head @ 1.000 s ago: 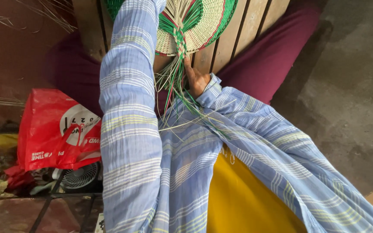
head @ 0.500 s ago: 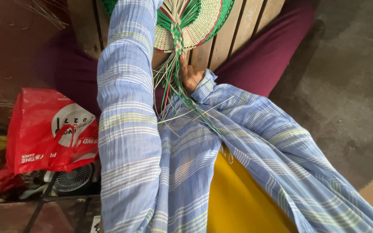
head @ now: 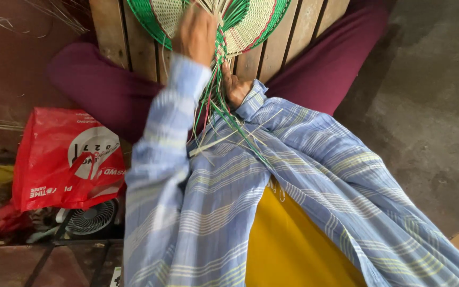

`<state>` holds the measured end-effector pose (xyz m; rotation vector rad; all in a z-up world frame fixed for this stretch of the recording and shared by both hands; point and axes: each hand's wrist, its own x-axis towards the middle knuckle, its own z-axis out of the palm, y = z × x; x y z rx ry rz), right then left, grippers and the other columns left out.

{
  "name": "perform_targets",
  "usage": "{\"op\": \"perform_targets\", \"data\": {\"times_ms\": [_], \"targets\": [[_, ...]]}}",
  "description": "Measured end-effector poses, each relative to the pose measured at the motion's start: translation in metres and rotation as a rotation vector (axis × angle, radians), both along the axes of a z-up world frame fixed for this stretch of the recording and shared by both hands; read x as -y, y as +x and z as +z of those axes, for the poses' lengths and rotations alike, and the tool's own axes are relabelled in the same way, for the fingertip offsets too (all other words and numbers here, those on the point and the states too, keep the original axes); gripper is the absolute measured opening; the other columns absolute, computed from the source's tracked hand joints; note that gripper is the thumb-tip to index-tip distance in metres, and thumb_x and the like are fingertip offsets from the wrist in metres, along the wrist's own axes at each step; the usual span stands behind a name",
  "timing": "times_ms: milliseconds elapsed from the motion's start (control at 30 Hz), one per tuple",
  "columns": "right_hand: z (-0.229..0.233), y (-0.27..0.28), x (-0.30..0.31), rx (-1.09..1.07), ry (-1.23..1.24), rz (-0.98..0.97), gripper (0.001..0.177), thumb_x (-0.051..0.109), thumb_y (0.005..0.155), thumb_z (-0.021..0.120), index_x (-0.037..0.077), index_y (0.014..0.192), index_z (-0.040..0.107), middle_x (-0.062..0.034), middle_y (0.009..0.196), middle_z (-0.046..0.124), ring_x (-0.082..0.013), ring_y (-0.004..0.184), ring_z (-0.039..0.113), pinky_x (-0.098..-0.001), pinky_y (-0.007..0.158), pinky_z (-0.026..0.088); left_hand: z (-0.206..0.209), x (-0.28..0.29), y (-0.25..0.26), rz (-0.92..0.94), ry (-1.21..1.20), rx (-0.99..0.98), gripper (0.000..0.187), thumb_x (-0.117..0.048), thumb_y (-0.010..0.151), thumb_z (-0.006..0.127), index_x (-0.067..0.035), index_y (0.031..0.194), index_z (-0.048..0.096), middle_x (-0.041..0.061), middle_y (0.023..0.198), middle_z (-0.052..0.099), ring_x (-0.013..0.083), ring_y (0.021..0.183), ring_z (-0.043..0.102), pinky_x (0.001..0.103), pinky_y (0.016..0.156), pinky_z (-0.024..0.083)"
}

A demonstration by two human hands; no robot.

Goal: Weaving a decorative hand fan using colored plant fibers

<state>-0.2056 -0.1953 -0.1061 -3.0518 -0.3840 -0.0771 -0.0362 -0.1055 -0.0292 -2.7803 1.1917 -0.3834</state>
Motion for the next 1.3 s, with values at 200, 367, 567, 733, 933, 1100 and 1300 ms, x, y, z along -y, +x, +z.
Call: {"op": "perform_targets", "data": {"times_ms": [200, 367, 567, 733, 933, 1100, 1300], "targets": [[-0.009, -0.004, 0.002, -0.085, 0.045, 0.007, 0.05, 0.01, 0.09, 0.038, -0.009, 0.132, 0.019, -0.0053, 0.067, 0.046, -0.0187, 0.047, 0.048, -0.0353, 0.032, 0.033, -0.057, -0.007, -0.074, 0.387, -0.23, -0.522, 0.041, -0.046, 0.08, 0.058, -0.009, 0.063, 0.055, 0.012, 0.062, 0.058, 0.0302, 0.056, 0.058, 0.042, 0.044, 0.044], [-0.012, -0.001, -0.003, 0.037, 0.227, -0.138, 0.02, 0.013, 0.093, 0.034, 0.005, 0.089, 0.052, -0.0049, 0.064, 0.048, -0.0205, 0.048, 0.047, -0.0362, 0.036, 0.034, -0.072, 0.01, -0.068, 0.314, 0.064, -0.517, 0.035, -0.051, 0.075, 0.06, -0.02, 0.057, 0.062, 0.004, 0.057, 0.062, 0.0236, 0.053, 0.061, 0.036, 0.04, 0.044], [-0.038, -0.016, -0.01, -0.018, 0.199, -0.119, 0.017, 0.019, 0.078, 0.052, 0.002, 0.075, 0.055, -0.0101, 0.068, 0.047, -0.0284, 0.053, 0.049, -0.0433, 0.034, 0.031, -0.075, 0.022, -0.067, 0.312, 0.15, -0.568, 0.024, -0.023, 0.079, 0.054, -0.02, 0.057, 0.062, 0.002, 0.056, 0.062, 0.0226, 0.054, 0.063, 0.036, 0.041, 0.047], [-0.05, -0.03, 0.0, -0.19, 0.386, -0.236, 0.023, 0.024, 0.086, 0.039, 0.006, 0.083, 0.053, -0.0125, 0.072, 0.055, -0.0328, 0.065, 0.057, -0.0433, 0.057, 0.044, -0.077, 0.022, -0.068, 0.313, 0.121, -0.552, 0.022, -0.016, 0.078, 0.052, -0.021, 0.059, 0.062, 0.002, 0.058, 0.062, 0.0228, 0.055, 0.063, 0.036, 0.04, 0.047], [0.077, 0.021, 0.037, -0.2, 0.662, -0.268, 0.028, 0.021, 0.078, 0.06, 0.013, 0.105, 0.056, -0.0176, 0.067, 0.059, -0.0368, 0.066, 0.06, -0.0444, 0.055, 0.049, -0.094, 0.034, -0.088, 0.387, 0.207, -0.431, 0.019, -0.017, 0.073, 0.05, -0.017, 0.055, 0.058, 0.005, 0.053, 0.055, 0.0234, 0.049, 0.057, 0.039, 0.035, 0.043], [-0.037, 0.025, 0.101, -0.393, 1.614, -0.927, 0.046, 0.021, 0.087, 0.056, -0.004, 0.119, 0.035, -0.0265, 0.083, 0.058, -0.0333, 0.068, 0.066, -0.037, 0.051, 0.059, -0.076, 0.038, -0.097, 0.432, 0.268, -0.213, 0.019, -0.017, 0.073, 0.049, -0.012, 0.055, 0.054, 0.009, 0.054, 0.048, 0.0253, 0.05, 0.051, 0.039, 0.036, 0.039], [-0.022, 0.054, 0.111, -0.556, 2.007, -1.2, 0.051, 0.039, 0.081, 0.056, -0.001, 0.107, 0.038, -0.0343, 0.079, 0.059, -0.0414, 0.062, 0.065, -0.0516, 0.05, 0.055, -0.066, 0.042, -0.101, 0.607, 0.074, -0.071, 0.013, -0.019, 0.07, 0.05, -0.01, 0.062, 0.052, 0.003, 0.064, 0.046, 0.0199, 0.058, 0.045, 0.032, 0.046, 0.035]]}}
